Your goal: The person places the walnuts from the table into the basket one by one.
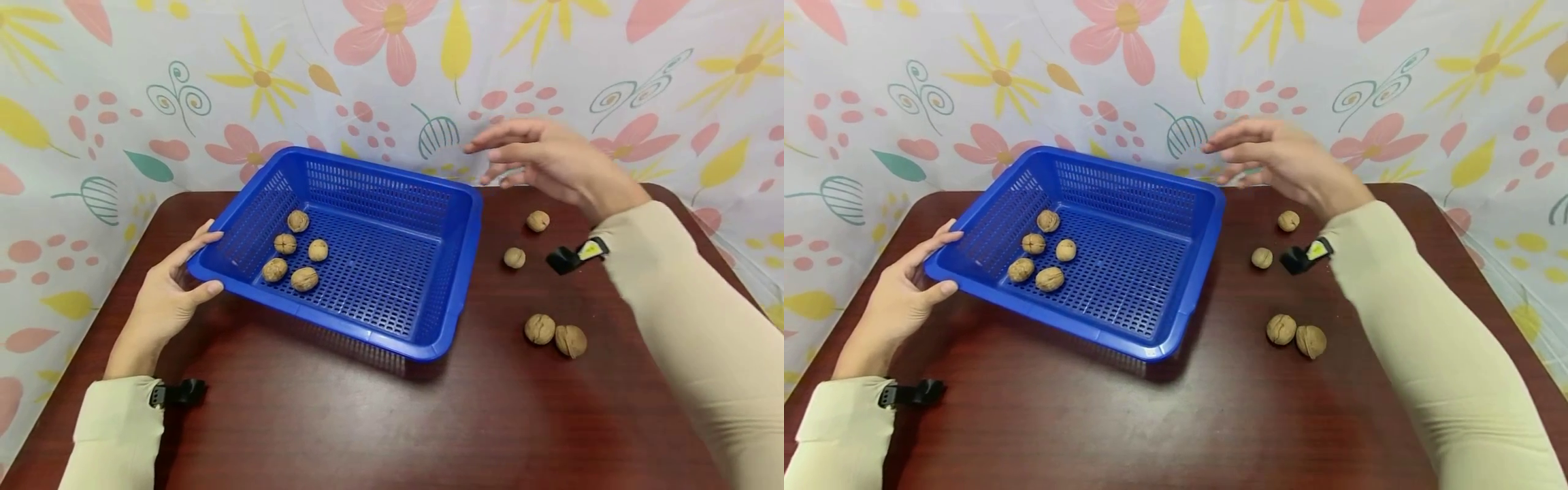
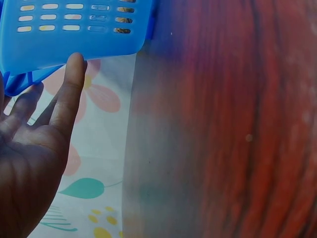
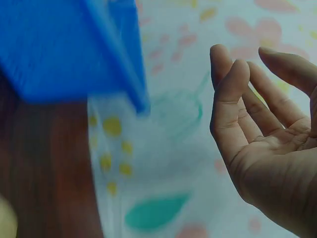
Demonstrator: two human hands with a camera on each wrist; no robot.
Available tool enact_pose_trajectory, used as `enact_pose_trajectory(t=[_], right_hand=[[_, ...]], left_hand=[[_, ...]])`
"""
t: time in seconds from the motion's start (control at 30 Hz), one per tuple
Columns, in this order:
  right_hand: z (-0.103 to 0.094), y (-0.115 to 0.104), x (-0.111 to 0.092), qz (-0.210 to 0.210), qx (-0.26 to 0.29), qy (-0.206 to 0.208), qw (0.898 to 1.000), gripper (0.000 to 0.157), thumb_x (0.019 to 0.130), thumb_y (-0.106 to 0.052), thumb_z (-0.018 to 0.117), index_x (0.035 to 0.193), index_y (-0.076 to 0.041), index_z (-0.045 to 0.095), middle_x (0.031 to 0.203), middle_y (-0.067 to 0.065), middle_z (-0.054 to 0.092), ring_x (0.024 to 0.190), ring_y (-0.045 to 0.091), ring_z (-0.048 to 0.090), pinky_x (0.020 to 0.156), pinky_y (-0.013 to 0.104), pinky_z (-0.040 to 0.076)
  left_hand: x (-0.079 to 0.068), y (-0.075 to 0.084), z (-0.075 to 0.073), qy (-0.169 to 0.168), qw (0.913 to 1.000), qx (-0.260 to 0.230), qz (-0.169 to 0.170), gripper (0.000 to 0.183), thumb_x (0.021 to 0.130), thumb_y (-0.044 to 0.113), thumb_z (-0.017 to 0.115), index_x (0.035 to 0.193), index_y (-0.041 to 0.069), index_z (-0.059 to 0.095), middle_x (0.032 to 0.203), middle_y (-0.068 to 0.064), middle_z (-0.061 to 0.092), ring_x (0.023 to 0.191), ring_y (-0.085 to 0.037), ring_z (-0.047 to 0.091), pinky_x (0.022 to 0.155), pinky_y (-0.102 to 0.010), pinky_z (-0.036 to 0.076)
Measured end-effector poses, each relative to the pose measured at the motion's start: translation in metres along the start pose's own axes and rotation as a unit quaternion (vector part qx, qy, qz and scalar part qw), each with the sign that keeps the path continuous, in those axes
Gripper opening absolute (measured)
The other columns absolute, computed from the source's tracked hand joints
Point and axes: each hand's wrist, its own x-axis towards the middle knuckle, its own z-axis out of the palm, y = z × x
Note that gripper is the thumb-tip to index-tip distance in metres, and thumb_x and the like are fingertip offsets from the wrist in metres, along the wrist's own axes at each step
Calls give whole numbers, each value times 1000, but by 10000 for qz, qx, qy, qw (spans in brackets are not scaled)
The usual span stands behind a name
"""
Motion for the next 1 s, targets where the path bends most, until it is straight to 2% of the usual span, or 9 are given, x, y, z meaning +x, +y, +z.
enact_pose_trajectory(t=[0.07,0.13,0.33,0.47,0.57,0.63,0.83,1.0], right_hand=[[-19,10,-13,34,239,109,9996,28,105,-1,57,129,-3,71,132,4,72,89,20,76,73,28,62],[-37,22,-25,125,253,243,9993,29,105,-1,56,130,-5,72,132,2,72,90,21,77,74,29,62],[-72,62,-42,690,-126,677,9952,31,107,-4,56,132,-12,72,131,-6,73,92,17,77,76,28,62],[-87,86,-48,1169,-509,1041,9864,29,106,-10,60,129,-22,75,122,-13,75,90,11,76,73,25,61],[-96,100,-52,1445,-789,1204,9790,29,107,-14,61,128,-29,74,114,-16,76,88,8,75,73,24,60],[-99,108,-52,1536,-812,1238,9770,29,106,-15,62,128,-30,74,110,-15,78,89,10,76,73,24,61],[-103,122,-51,1730,-813,1163,9746,29,107,-15,61,122,-34,76,105,-14,78,89,9,76,71,22,58],[-102,129,-52,1680,-757,1160,9760,32,106,-11,61,121,-35,76,105,-16,77,88,7,75,71,22,58]], left_hand=[[0,-1,0,-13,10000,-16,8,62,91,-10,73,149,3,56,171,-5,36,150,-8,40,107,-9,43],[1,-2,1,-31,10000,2,2,61,91,-9,73,149,2,56,171,-4,36,150,-8,41,107,-9,43],[-1,-3,-1,8,10000,75,11,61,92,-7,74,149,2,56,170,-3,37,148,-6,42,107,-9,42],[-1,-4,-2,-18,10000,68,28,61,92,-8,73,149,1,55,170,-4,36,148,-7,42,108,-9,42],[-1,-5,-3,-47,10000,76,30,61,92,-7,73,150,2,55,171,-4,36,149,-7,41,108,-8,41],[0,-5,-2,-47,9999,91,42,61,92,-7,73,150,2,55,171,-4,36,149,-7,41,108,-8,41],[0,-5,-2,-30,10000,77,43,61,92,-8,73,149,2,55,171,-4,36,149,-7,41,107,-9,43],[0,-5,-3,-8,9999,106,-12,61,92,-7,73,150,3,55,171,-4,35,149,-7,42,105,-9,44]])
